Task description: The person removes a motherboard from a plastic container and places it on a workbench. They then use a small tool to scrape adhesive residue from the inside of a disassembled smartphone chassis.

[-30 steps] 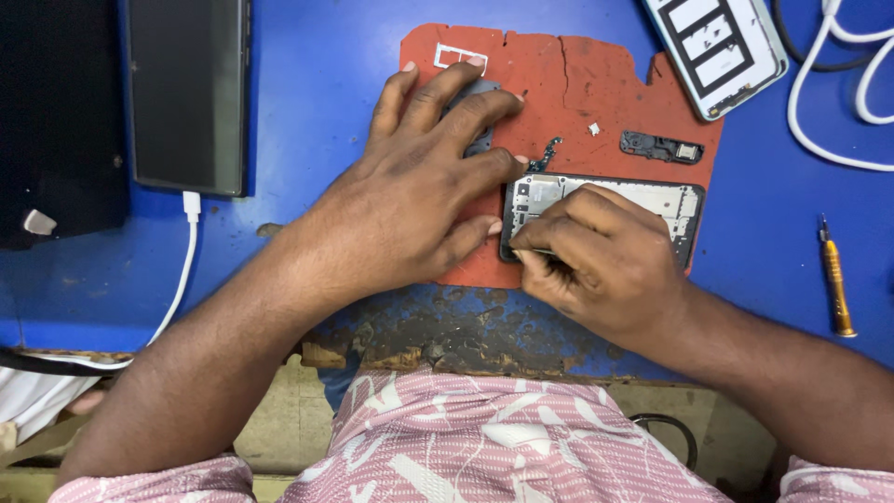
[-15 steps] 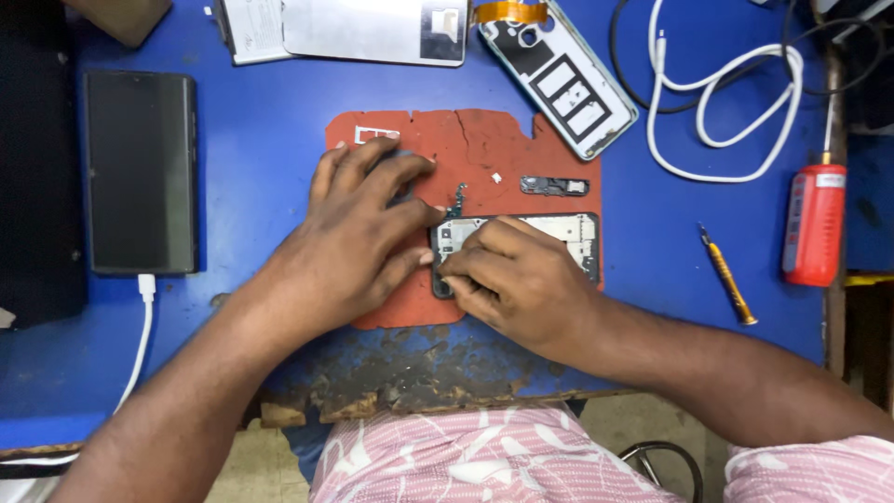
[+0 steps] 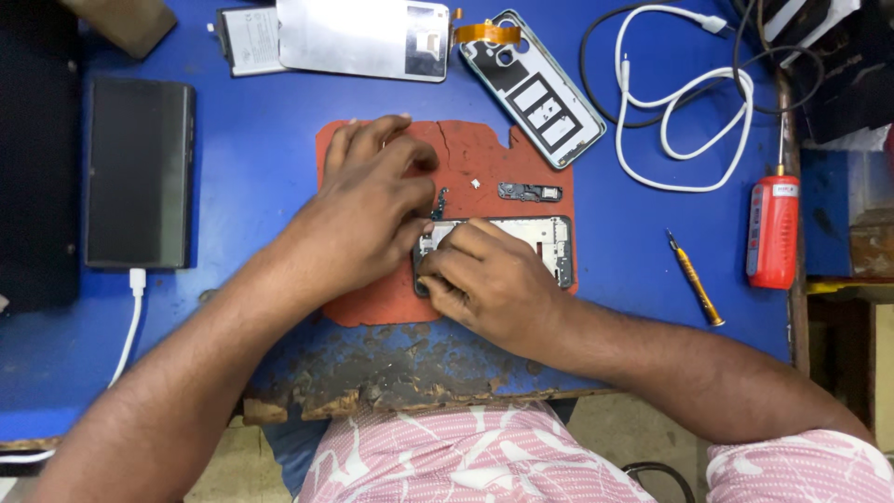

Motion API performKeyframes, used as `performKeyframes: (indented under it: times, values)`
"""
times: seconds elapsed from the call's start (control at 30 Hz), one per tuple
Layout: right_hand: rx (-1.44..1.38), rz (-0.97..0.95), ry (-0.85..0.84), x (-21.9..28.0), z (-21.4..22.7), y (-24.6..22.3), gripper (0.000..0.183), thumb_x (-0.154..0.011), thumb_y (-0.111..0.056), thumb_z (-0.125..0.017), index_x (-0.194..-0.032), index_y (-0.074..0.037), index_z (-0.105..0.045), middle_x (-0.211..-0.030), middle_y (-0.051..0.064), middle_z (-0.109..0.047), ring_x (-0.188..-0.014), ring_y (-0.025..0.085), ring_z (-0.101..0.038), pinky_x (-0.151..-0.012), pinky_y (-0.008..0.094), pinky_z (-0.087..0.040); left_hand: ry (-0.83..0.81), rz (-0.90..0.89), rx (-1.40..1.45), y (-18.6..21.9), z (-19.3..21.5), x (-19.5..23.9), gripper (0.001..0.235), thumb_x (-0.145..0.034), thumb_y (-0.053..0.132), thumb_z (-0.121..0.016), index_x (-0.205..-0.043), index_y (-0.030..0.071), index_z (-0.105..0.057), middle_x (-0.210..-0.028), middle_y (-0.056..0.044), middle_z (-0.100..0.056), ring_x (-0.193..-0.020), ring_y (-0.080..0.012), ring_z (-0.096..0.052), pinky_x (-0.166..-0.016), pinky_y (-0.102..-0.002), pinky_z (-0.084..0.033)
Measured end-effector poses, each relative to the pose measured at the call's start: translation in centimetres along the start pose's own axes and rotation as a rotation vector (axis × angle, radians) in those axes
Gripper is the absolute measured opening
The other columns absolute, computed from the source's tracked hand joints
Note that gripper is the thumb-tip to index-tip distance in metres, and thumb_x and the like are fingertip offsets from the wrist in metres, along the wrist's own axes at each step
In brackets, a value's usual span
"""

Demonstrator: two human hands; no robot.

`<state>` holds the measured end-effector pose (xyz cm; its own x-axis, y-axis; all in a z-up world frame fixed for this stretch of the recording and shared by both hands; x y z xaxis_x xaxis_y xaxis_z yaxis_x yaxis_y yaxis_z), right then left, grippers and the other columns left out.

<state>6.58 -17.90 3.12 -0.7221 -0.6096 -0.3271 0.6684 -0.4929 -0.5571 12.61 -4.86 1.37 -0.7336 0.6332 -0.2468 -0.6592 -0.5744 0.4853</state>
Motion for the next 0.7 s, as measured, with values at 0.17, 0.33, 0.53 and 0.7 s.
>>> performKeyframes:
  times: [0.17,0.33,0.53,0.7]
  values:
    - [-0.032,-0.001,-0.039,0.08,-0.40,0.12,0.016,-0.083,-0.006,-0.079,-0.095,-0.003,-0.068,-0.093,0.011,-0.062,-0.084,0.028,-0.064,-0.072,0.041,-0.055,0.051,0.013,0.020,-0.64,-0.55,0.92,0.016,-0.082,0.017,-0.076,-0.093,0.006,-0.071,-0.136,-0.012,-0.058,-0.143,-0.0423,-0.036,-0.116,-0.067,-0.020]
    - [-0.041,-0.047,-0.011,-0.05,-0.43,0.37,0.014,-0.084,-0.006,-0.078,-0.093,-0.003,-0.069,-0.091,0.010,-0.062,-0.082,0.027,-0.065,-0.071,0.039,-0.055,0.049,0.011,0.041,-0.88,-0.66,0.99,0.017,-0.083,0.018,-0.076,-0.094,0.006,-0.070,-0.134,-0.010,-0.058,-0.142,-0.0407,-0.037,-0.116,-0.068,-0.020]
    - [-0.035,-0.082,0.015,-0.08,-0.55,0.52,0.014,-0.083,-0.007,-0.078,-0.092,-0.004,-0.068,-0.091,0.009,-0.064,-0.082,0.027,-0.065,-0.071,0.039,-0.055,0.060,0.015,0.045,-0.71,-0.77,1.08,0.016,-0.085,0.018,-0.075,-0.096,0.007,-0.070,-0.133,-0.009,-0.059,-0.142,-0.0395,-0.037,-0.117,-0.068,-0.020]
    - [-0.034,-0.081,0.016,-0.05,-0.51,0.58,0.014,-0.083,-0.007,-0.078,-0.093,-0.003,-0.069,-0.091,0.009,-0.064,-0.082,0.027,-0.065,-0.071,0.039,-0.055,0.048,0.019,0.048,-0.64,-0.92,0.89,0.014,-0.086,0.016,-0.074,-0.096,0.007,-0.070,-0.134,-0.009,-0.059,-0.143,-0.0398,-0.037,-0.116,-0.068,-0.021]
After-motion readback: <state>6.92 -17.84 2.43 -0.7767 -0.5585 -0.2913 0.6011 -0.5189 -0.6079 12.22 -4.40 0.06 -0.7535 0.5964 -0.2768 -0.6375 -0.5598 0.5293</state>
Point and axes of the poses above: each hand's wrist, its own x-axis away from the middle knuckle, its own z-axis out of the back of the hand, y = z × x, the point moved 6 cm from there along -x, towards the middle knuckle
